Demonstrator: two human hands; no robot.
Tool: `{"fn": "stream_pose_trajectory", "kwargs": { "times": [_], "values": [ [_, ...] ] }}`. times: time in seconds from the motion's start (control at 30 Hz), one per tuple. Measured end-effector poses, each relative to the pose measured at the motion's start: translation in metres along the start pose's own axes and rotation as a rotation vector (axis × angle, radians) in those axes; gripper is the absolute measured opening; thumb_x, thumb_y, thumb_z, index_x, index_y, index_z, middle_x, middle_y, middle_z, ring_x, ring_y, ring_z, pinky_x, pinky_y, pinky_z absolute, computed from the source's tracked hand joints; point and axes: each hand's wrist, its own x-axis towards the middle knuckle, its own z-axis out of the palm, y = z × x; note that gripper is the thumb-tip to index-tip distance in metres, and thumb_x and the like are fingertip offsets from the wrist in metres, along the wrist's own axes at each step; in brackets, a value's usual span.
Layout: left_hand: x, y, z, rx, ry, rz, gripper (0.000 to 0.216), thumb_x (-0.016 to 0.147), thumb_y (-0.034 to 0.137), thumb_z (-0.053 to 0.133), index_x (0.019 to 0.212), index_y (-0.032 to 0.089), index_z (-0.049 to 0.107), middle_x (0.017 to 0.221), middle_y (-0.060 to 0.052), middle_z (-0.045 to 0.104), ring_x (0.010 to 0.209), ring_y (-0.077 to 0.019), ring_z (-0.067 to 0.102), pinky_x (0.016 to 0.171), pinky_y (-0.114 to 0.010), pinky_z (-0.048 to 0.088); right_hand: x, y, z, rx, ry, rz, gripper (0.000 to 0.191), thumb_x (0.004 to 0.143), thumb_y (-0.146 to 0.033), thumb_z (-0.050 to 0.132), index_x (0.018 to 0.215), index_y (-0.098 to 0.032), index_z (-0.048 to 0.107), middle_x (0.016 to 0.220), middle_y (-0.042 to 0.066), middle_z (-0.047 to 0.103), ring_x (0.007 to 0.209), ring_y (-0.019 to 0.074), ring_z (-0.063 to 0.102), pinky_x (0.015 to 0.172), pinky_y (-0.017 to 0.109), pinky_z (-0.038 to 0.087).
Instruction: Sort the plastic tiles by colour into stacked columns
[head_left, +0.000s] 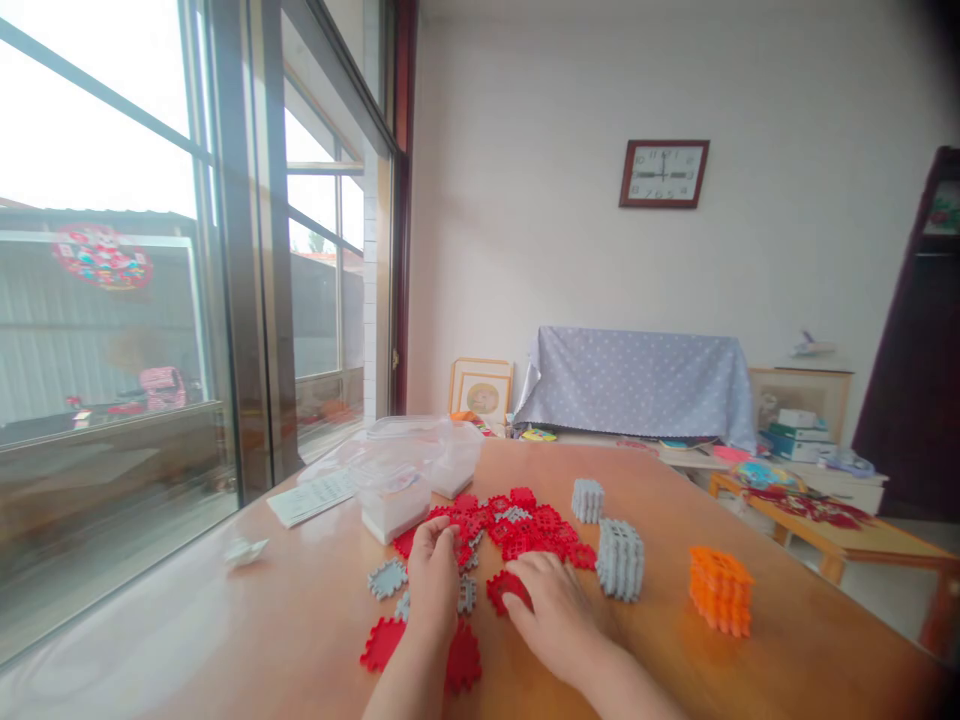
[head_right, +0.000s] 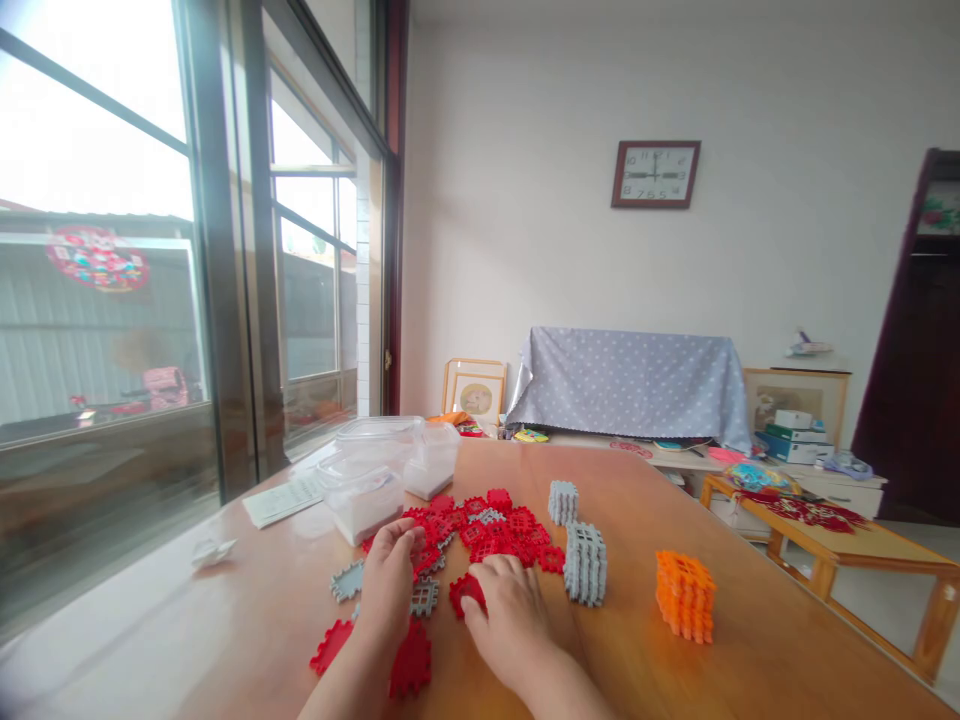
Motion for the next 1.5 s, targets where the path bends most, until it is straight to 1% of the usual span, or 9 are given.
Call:
{"fn": "stream_pose_trajectory", "kwargs": {
  "times": [0.23, 0.33, 0.6, 0.77, 0.87, 1.03, 1.17, 1.33, 1.5],
  "values": [
    [0.005, 0.002, 0.000, -0.100, 0.036, -0.086, 0.035, 0.075, 0.037, 0.065, 0.105, 0.019, 0.061, 0.094, -0.005, 0.070, 0.080, -0.0179, 0.063, 0.071, -0.029, 0.046, 0.020, -0.028, 0.013, 0.111, -0.138, -0.176, 0.043, 0.081, -0.017, 0.060, 0.119, -0.033, 0.067, 0.130, 0.002, 0.069, 0.136, 0.0312, 0.047, 0.109, 0.051, 0.035],
    [0.006, 0.001, 0.001, -0.094, 0.036, -0.107, 0.034, 0.075, 0.035, 0.066, 0.104, 0.019, 0.062, 0.091, -0.003, 0.069, 0.077, -0.0158, 0.061, 0.067, -0.027, 0.044, 0.024, -0.033, 0.018, 0.165, -0.185, -0.216, 0.038, 0.081, -0.015, 0.059, 0.112, -0.033, 0.070, 0.130, 0.000, 0.069, 0.138, 0.0299, 0.045, 0.112, 0.050, 0.032],
    [0.003, 0.002, 0.006, -0.145, -0.010, -0.137, 0.037, 0.072, 0.038, 0.073, 0.100, 0.017, 0.063, 0.085, -0.003, 0.069, 0.070, -0.0137, 0.059, 0.065, -0.026, 0.042, 0.024, -0.023, 0.021, 0.144, -0.168, -0.156, 0.012, 0.088, -0.020, 0.061, 0.093, -0.026, 0.070, 0.096, 0.001, 0.074, 0.100, 0.0232, 0.061, 0.096, 0.037, 0.038],
    [-0.002, 0.008, 0.009, -0.114, -0.044, 0.013, 0.034, 0.078, 0.041, 0.072, 0.101, 0.018, 0.064, 0.091, -0.003, 0.069, 0.082, -0.0165, 0.061, 0.076, -0.027, 0.045, 0.027, -0.004, 0.021, 0.099, -0.039, -0.077, 0.030, 0.099, -0.023, 0.042, 0.084, -0.024, 0.067, 0.084, 0.004, 0.071, 0.087, 0.0226, 0.061, 0.081, 0.034, 0.037],
    [-0.004, 0.007, 0.010, -0.061, -0.086, 0.071, 0.032, 0.083, 0.042, 0.068, 0.104, 0.018, 0.064, 0.096, -0.005, 0.069, 0.089, -0.0179, 0.061, 0.080, -0.028, 0.045, 0.030, 0.010, 0.023, 0.270, 0.028, 0.037, 0.036, 0.102, -0.036, 0.038, 0.087, -0.023, 0.068, 0.085, 0.005, 0.071, 0.083, 0.0231, 0.062, 0.075, 0.033, 0.039],
    [-0.009, 0.002, 0.013, 0.015, -0.201, -0.093, 0.037, 0.082, 0.047, 0.069, 0.105, 0.018, 0.067, 0.089, -0.003, 0.066, 0.079, -0.0164, 0.057, 0.070, -0.026, 0.042, 0.034, 0.022, 0.026, 0.835, 0.080, 0.369, 0.046, 0.093, -0.060, 0.047, 0.090, -0.020, 0.070, 0.084, 0.006, 0.074, 0.082, 0.0251, 0.067, 0.073, 0.032, 0.046],
    [-0.014, 0.000, 0.015, -0.006, -0.359, -0.198, 0.034, 0.082, 0.048, 0.070, 0.096, 0.018, 0.068, 0.082, -0.002, 0.064, 0.076, -0.0146, 0.056, 0.066, -0.024, 0.040, 0.035, 0.019, 0.024, 1.024, 0.086, 0.534, 0.048, 0.085, -0.063, 0.056, 0.095, -0.019, 0.073, 0.080, 0.007, 0.075, 0.076, 0.0242, 0.066, 0.060, 0.029, 0.041],
    [-0.016, 0.000, 0.015, -0.056, -0.412, -0.235, 0.028, 0.078, 0.041, 0.076, 0.089, 0.017, 0.066, 0.074, -0.001, 0.063, 0.069, -0.0115, 0.053, 0.063, -0.022, 0.040, 0.034, 0.017, 0.024, 1.064, 0.051, 0.543, 0.048, 0.086, -0.062, 0.056, 0.099, -0.019, 0.073, 0.081, 0.007, 0.076, 0.077, 0.0248, 0.067, 0.057, 0.028, 0.040],
    [-0.015, -0.001, 0.015, -0.203, -0.371, -0.292, 0.030, 0.072, 0.038, 0.082, 0.084, 0.016, 0.064, 0.072, 0.001, 0.060, 0.063, -0.0086, 0.052, 0.060, -0.020, 0.042, 0.034, 0.022, 0.028, 0.922, 0.161, 0.377, 0.044, 0.088, -0.059, 0.057, 0.105, -0.020, 0.070, 0.095, 0.009, 0.076, 0.093, 0.0273, 0.071, 0.082, 0.038, 0.054]
  ]
}}
